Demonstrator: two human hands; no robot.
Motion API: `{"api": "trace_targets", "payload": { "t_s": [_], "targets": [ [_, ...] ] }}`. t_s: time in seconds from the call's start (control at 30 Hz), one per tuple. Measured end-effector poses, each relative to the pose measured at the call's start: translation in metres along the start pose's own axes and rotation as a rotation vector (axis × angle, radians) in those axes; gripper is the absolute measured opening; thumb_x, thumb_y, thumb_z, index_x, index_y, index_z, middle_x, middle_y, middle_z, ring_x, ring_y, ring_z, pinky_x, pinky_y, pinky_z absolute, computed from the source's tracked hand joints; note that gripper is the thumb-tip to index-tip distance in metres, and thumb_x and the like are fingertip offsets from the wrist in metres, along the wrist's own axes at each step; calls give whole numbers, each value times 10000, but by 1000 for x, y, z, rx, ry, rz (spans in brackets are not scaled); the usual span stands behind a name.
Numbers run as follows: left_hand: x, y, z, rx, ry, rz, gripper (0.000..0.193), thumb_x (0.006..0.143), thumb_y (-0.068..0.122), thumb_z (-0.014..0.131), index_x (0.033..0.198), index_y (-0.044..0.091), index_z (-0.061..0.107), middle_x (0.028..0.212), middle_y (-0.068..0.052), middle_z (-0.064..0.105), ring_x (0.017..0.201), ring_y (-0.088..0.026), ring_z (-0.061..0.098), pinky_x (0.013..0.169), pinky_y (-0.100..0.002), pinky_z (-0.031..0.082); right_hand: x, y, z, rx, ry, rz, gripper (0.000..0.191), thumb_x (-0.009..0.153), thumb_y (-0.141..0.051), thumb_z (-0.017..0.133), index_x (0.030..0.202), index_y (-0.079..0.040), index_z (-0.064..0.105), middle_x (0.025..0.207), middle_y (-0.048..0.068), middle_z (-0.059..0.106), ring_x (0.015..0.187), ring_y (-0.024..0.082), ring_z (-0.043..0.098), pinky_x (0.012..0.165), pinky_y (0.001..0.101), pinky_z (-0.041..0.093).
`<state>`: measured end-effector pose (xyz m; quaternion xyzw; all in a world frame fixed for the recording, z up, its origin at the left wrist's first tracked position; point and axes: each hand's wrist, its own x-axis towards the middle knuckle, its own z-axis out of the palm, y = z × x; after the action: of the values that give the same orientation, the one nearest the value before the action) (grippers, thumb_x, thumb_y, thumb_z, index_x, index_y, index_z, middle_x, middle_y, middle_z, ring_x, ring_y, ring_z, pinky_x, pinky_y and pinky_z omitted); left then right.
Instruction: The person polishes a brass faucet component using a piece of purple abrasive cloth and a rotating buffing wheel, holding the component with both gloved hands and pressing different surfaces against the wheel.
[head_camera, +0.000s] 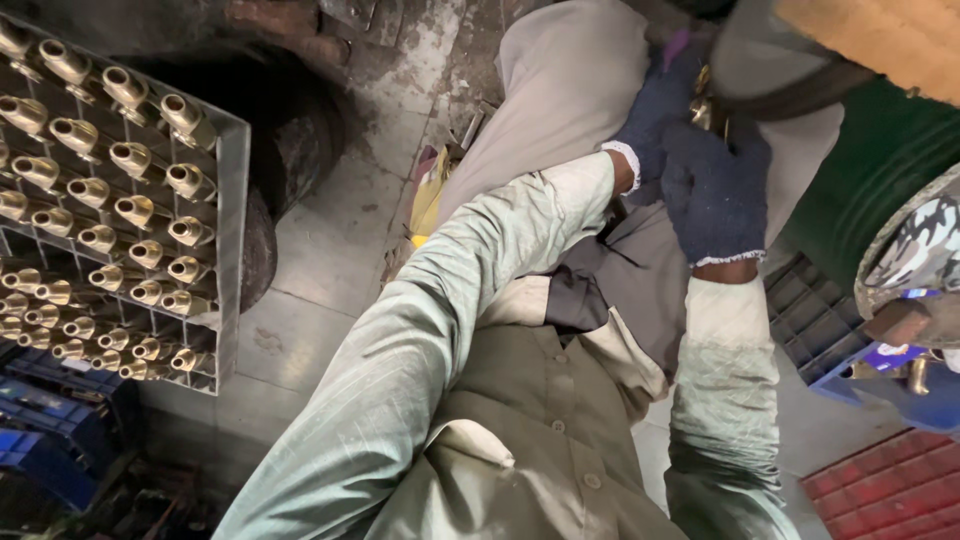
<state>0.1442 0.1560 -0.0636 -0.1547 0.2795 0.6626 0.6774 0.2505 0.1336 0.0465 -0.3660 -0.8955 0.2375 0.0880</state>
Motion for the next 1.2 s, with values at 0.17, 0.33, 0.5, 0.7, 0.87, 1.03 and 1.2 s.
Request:
{"api": "trace_targets", "payload": {
  "t_s": [0.17, 0.33, 0.5, 0.7, 0.87, 1.03, 1.2],
  "targets": [
    [1, 0, -8, 292, -151, 216, 547, 1052, 237, 581, 1546, 52, 433, 1300, -120, 596, 1148, -228, 577, 1014, -385, 484, 6, -1, -5, -26, 67, -56, 210, 985, -64, 672, 1176, -112, 745, 1166, 120, 725, 1139, 424, 609, 1027, 488, 491],
    [-26, 18, -2, 897, -126, 394, 488, 1048, 325, 603, 1448, 69, 493, 1164, -141, 633, 1015, -257, 616, 900, -448, 531, 7, -22, -50, 156, -51, -146, 252, 912, -118, 771, 1144, -86, 677, 995, 134, 701, 906, 367, 666, 876, 454, 524],
    [-147, 41, 15, 590, -138, 139, 403, 1109, 215, 562, 1465, 29, 531, 1142, -131, 643, 981, -195, 641, 857, -367, 550, -75, -104, -82, 994, -180, 704, 585, 919, -155, 749, 1453, -40, 538, 1064, 134, 660, 689, 235, 605, 596, 421, 522],
    [-275, 66, 51, 452, -501, -26, 382, 1094, 174, 531, 1455, 67, 470, 1083, -92, 647, 793, -141, 632, 622, -291, 522, -157, -176, -95, 602, -8, 440, 863, 824, -162, 797, 1555, -18, 364, 1334, 198, 623, 1066, 256, 685, 896, 384, 567],
    [-287, 65, 66, 539, -555, -12, 372, 1131, 137, 559, 1474, 27, 465, 1148, -105, 646, 979, -128, 628, 844, -271, 522, -173, -191, -96, 567, 61, 447, 917, 829, -202, 828, 1574, -25, 324, 1341, 213, 657, 1165, 308, 710, 954, 404, 567],
    [-286, 59, 60, 610, -580, 31, 388, 1131, 145, 575, 1479, 3, 481, 1157, -92, 646, 1063, -131, 613, 966, -263, 500, -183, -192, -98, 534, 63, 445, 977, 825, -229, 843, 1596, -24, 279, 1376, 260, 643, 1252, 362, 683, 970, 420, 561],
    [-286, 57, 59, 592, -570, 34, 429, 1110, 178, 595, 1475, -17, 483, 1149, -91, 646, 1109, -148, 614, 1031, -275, 480, -184, -193, -101, 536, 30, 459, 996, 833, -265, 843, 1601, -29, 255, 1385, 266, 637, 1253, 371, 679, 977, 430, 554]
  ]
}}
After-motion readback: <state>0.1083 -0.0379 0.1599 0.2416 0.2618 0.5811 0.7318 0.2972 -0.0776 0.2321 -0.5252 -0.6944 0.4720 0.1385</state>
